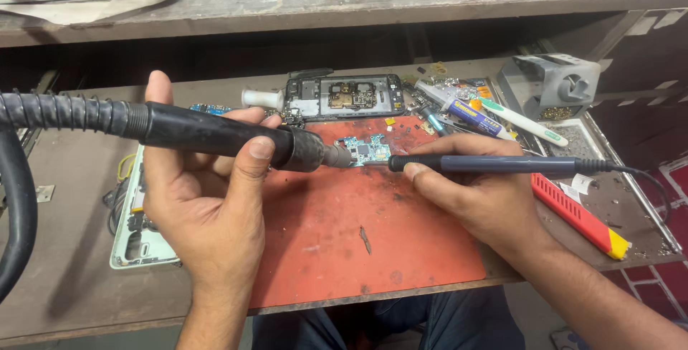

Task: The person uses a hot air gun and a soldering iron to reflow solder on a small circuit board. They apply flux from a syringe, then use tweezers to position and adjust a tiny component while heating the board.

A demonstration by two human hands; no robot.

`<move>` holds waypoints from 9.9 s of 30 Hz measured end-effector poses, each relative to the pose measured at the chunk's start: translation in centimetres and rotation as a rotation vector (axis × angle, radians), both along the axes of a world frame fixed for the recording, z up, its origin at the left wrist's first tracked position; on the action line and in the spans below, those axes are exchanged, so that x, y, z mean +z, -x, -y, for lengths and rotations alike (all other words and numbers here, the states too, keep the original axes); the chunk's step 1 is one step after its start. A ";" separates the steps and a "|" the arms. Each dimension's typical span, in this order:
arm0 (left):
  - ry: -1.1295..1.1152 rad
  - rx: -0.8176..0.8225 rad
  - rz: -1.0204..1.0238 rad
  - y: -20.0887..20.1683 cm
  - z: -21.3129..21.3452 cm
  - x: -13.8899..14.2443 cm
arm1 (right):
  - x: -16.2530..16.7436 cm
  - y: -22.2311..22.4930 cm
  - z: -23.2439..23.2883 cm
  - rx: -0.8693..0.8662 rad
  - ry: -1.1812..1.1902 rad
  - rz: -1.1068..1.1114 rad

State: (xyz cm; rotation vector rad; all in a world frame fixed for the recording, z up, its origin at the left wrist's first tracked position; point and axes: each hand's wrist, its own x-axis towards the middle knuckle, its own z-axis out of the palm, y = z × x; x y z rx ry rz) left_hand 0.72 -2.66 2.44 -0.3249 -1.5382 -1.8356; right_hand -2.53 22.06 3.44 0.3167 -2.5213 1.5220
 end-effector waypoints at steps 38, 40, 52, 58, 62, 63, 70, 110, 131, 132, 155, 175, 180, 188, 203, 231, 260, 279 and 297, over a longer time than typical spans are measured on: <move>0.009 0.020 0.015 -0.2 -0.1 0.5 | 0.4 -0.2 0.2 0.034 0.037 0.022; -0.027 0.030 0.054 -0.2 0.0 0.6 | 0.4 -0.3 0.1 0.027 0.066 0.020; 0.005 0.016 0.010 -0.3 0.1 0.0 | -0.1 -0.1 -0.2 -0.050 0.147 0.015; 0.010 0.027 0.002 -0.3 0.0 0.4 | 0.0 0.0 -0.1 -0.075 0.232 0.033; -0.057 0.075 0.042 -0.5 -0.1 0.9 | 0.1 -0.1 0.1 -0.093 0.200 -0.014; -0.062 0.071 0.031 -0.5 -0.1 1.0 | 0.2 -0.1 0.0 -0.100 0.188 -0.018; -0.056 0.056 -0.003 -0.6 -0.2 1.2 | 0.1 0.0 -0.1 -0.052 0.260 -0.031; 0.113 -0.031 -0.055 0.2 -0.3 -0.6 | 0.2 -0.1 0.1 -0.053 0.160 0.053; 0.116 -0.031 -0.058 0.1 -0.3 -0.4 | 0.1 0.0 0.0 -0.056 0.100 0.021; 0.122 -0.034 -0.065 0.1 -0.3 -0.4 | 0.1 0.0 0.0 -0.051 0.112 0.022; 0.118 -0.035 -0.067 0.1 -0.1 -0.8 | 0.4 0.0 0.1 -0.095 0.099 0.053; 0.113 -0.031 -0.056 0.2 0.0 -0.6 | 0.3 0.0 -0.1 -0.069 0.087 0.037; 0.086 -0.028 -0.035 0.2 -0.2 -0.2 | 0.3 0.1 -0.1 -0.072 0.045 0.010; 0.102 -0.033 -0.058 0.2 -0.2 -0.2 | 0.3 0.1 0.1 -0.063 0.091 0.037; 0.125 -0.035 -0.057 0.3 0.0 -0.5 | 0.2 0.2 0.1 -0.068 0.086 0.016; 0.084 -0.031 -0.027 0.2 -0.4 -0.1 | 0.4 0.2 0.1 -0.070 0.100 0.035; 0.102 -0.039 -0.052 0.3 -0.2 -0.4 | 0.5 0.2 0.0 -0.081 0.091 0.051; 0.128 -0.027 -0.057 0.4 -0.1 -0.5 | 0.6 0.3 -0.1 -0.093 0.076 0.054; 0.088 -0.054 -0.060 0.4 -0.2 -0.5 | 0.4 0.3 -0.1 -0.090 0.077 0.028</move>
